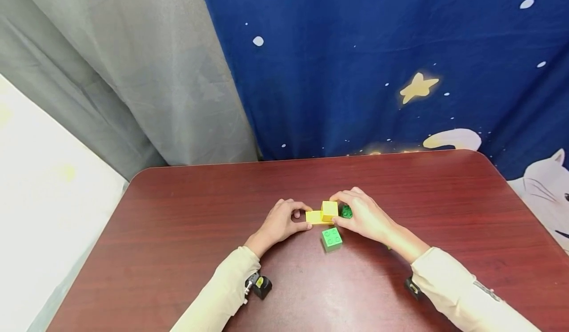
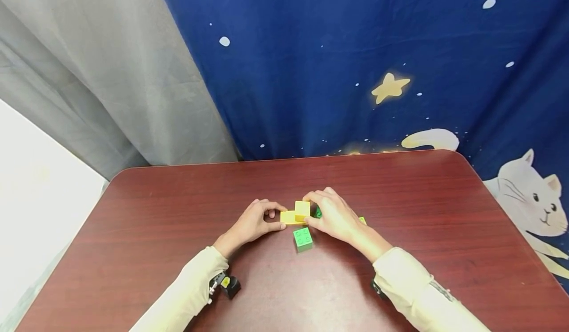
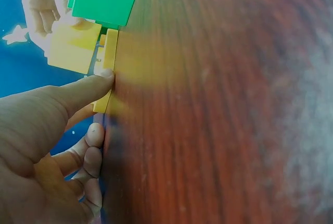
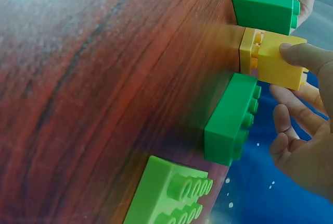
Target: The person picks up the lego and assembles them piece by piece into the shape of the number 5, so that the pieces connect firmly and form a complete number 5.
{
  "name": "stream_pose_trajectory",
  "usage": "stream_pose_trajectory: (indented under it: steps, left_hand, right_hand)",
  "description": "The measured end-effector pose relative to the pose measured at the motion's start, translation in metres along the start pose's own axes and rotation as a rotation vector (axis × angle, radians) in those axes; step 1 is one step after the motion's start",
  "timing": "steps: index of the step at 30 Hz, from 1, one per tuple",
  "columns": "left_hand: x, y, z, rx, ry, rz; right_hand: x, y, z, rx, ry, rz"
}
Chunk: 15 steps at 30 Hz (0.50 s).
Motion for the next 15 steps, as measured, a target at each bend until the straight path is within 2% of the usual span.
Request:
stream_pose_trajectory:
  steps: [15]
  left_hand:
    - [0.0011, 0.0020, -0.0011, 0.021, 0.000, -0.002]
  right_hand:
    - [0.0006, -0.0028, -0.0050, -0.013, 0.021, -0.009]
Point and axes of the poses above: each hand's wrist, its own x-axis towards the middle knuckle, its own z-axis out of the back of the hand, y = z × x, the point moved 7 cm from there along x, towards the middle knuckle, and after that the axes turned 10 degrees about y, right-handed, at the moved point
